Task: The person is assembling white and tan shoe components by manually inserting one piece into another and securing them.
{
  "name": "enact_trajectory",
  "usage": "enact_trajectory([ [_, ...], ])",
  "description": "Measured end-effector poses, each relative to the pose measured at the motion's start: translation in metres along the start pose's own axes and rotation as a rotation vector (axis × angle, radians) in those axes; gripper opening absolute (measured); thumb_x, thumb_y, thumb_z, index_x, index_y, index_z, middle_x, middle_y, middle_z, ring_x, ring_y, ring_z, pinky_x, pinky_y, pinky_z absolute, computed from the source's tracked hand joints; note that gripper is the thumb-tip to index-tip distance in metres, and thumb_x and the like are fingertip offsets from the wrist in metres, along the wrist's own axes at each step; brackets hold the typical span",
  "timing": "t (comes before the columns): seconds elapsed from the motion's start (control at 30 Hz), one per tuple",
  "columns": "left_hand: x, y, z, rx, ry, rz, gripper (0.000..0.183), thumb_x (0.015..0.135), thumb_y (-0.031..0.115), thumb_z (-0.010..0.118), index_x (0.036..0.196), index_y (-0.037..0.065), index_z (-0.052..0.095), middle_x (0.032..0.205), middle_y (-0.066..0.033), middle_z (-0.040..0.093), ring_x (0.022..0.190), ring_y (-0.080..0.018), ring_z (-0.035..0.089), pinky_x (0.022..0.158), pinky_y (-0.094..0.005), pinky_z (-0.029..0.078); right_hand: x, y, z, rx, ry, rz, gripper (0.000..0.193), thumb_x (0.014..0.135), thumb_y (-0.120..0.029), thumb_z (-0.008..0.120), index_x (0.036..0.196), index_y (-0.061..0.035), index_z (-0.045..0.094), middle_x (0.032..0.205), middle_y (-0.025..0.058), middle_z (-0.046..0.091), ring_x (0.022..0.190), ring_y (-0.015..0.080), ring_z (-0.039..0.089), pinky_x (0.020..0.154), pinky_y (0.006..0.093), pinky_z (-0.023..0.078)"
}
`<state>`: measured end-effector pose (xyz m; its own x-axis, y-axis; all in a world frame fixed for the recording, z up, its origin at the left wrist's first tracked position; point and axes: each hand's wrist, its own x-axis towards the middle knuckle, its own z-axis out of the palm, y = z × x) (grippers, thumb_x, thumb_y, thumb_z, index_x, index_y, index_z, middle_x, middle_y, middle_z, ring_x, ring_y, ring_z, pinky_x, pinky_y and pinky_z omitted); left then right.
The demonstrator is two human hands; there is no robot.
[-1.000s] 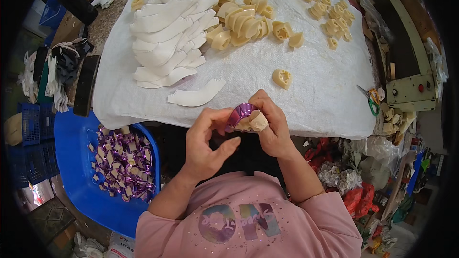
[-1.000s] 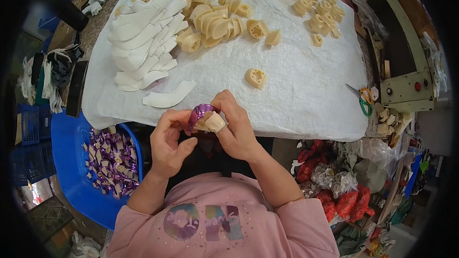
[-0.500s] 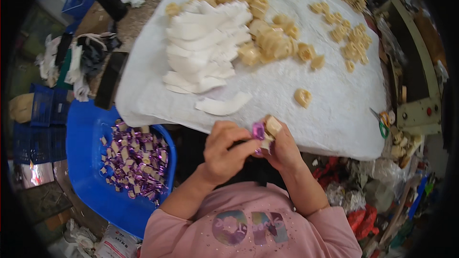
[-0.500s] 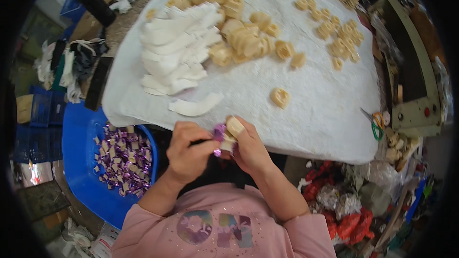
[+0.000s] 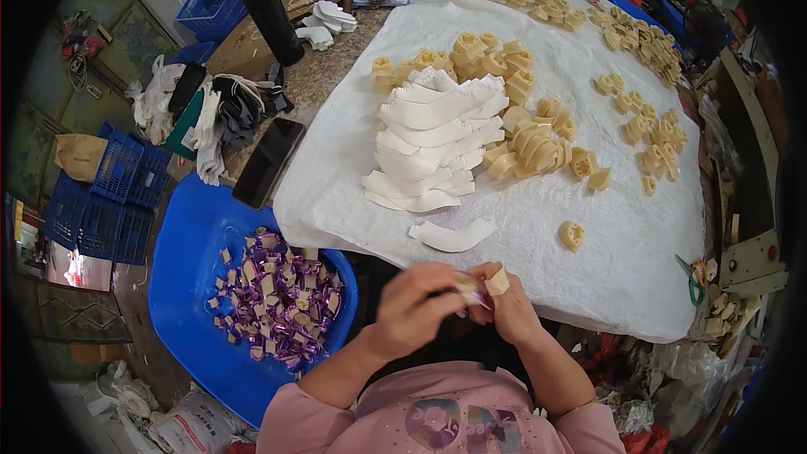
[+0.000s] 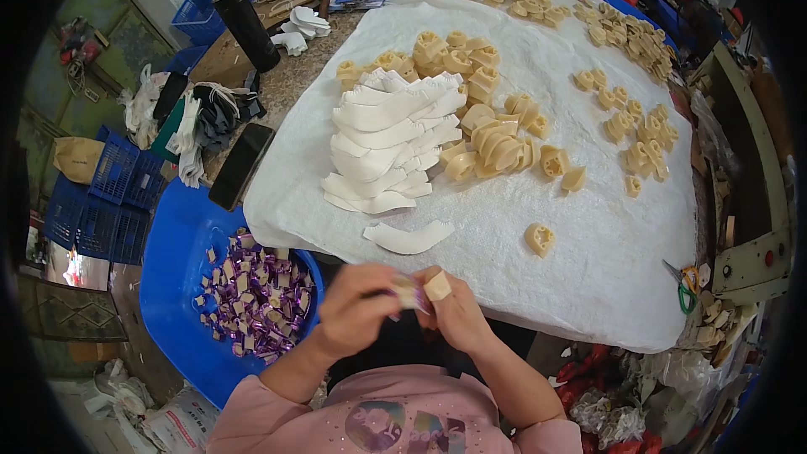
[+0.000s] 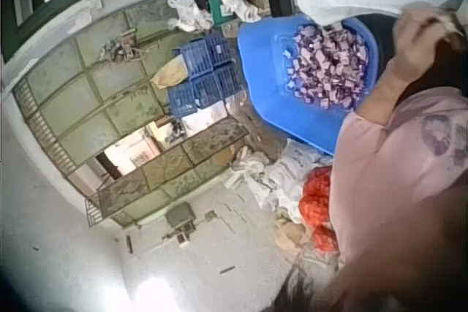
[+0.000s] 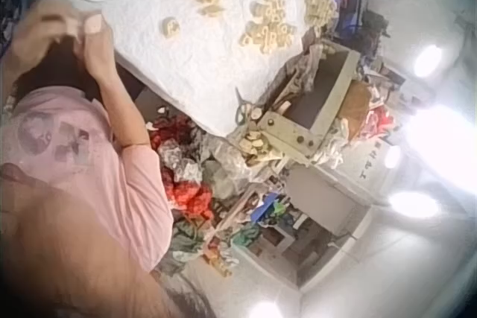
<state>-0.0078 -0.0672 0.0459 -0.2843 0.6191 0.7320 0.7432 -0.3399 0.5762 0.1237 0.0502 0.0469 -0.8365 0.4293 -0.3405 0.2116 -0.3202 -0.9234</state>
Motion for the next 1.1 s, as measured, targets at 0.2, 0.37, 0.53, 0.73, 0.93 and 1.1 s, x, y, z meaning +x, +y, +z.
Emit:
enact_trajectory([
  [0.2, -0.056, -0.031, -0.077, 0.547, 0.277, -0.511, 0.017, 0.077, -0.007, 0.061, 0.089, 0.004, 0.063, 0.089, -0.011, 0.056, 0.082, -0.025, 0.054, 0.072, -0.0337, 0.044, 0.027, -0.013, -0.015, -0.797, 0.198, -0.714, 0.022, 0.078, -0.006, 0.063, 0.099, -0.003, 0.057, 0.08, 0.0107, 0.057, 0.075, 0.0285, 0.051, 0.071, 0.0367, 0.044],
  [0.37, -0.147, -0.052, -0.148, 1.006, 0.281, -0.754, 0.012, 0.082, -0.001, 0.058, 0.092, 0.002, 0.063, 0.1, -0.0143, 0.052, 0.093, -0.0294, 0.05, 0.082, -0.0379, 0.041, 0.032, -0.008, -0.02, -0.775, 0.226, -0.678, 0.026, 0.072, -0.001, 0.064, 0.098, -0.0022, 0.057, 0.092, 0.0123, 0.055, 0.089, 0.0309, 0.049, 0.077, 0.0389, 0.042],
  [0.53, -0.176, -0.043, -0.172, 1.343, 0.063, -1.107, 0.025, 0.082, -0.001, 0.051, 0.104, 0.002, 0.061, 0.114, -0.0153, 0.048, 0.107, -0.0317, 0.043, 0.091, -0.0441, 0.033, 0.037, -0.003, -0.021, -0.803, 0.244, -0.667, 0.025, 0.074, -0.002, 0.064, 0.098, -0.0036, 0.058, 0.096, 0.0124, 0.054, 0.092, 0.0312, 0.047, 0.081, 0.04, 0.039],
  [0.73, -0.088, -0.042, -0.131, 1.12, 0.205, -0.665, 0.041, 0.077, -0.005, 0.048, 0.116, 0.005, 0.055, 0.117, -0.0158, 0.049, 0.111, -0.0326, 0.044, 0.095, -0.0402, 0.033, 0.049, -0.001, -0.01, -0.957, 0.266, -0.725, 0.029, 0.073, -0.007, 0.067, 0.101, -0.0066, 0.06, 0.099, 0.0096, 0.053, 0.096, 0.0283, 0.045, 0.085, 0.0404, 0.035],
  [0.93, -0.027, -0.017, -0.039, 0.36, 0.001, -0.52, 0.02, 0.079, -0.007, 0.052, 0.095, -0.001, 0.062, 0.088, -0.0126, 0.061, 0.083, -0.0229, 0.06, 0.075, -0.0312, 0.047, 0.062, 0.009, -0.005, -1.175, 0.29, -0.692, 0.018, 0.072, -0.008, 0.065, 0.09, -0.0089, 0.065, 0.099, 0.0077, 0.051, 0.095, 0.0262, 0.045, 0.082, 0.0413, 0.032],
  [1.1, -0.013, -0.003, 0.01, -0.14, -0.176, -0.75, 0.022, 0.09, 0.006, 0.049, 0.106, -0.003, 0.061, 0.086, -0.0109, 0.063, 0.073, -0.0168, 0.061, 0.067, -0.0257, 0.047, 0.042, 0.003, -0.013, -0.965, 0.405, -0.741, 0.024, 0.067, -0.01, 0.067, 0.091, -0.0103, 0.063, 0.102, 0.0086, 0.052, 0.097, 0.0283, 0.044, 0.082, 0.0415, 0.031],
])
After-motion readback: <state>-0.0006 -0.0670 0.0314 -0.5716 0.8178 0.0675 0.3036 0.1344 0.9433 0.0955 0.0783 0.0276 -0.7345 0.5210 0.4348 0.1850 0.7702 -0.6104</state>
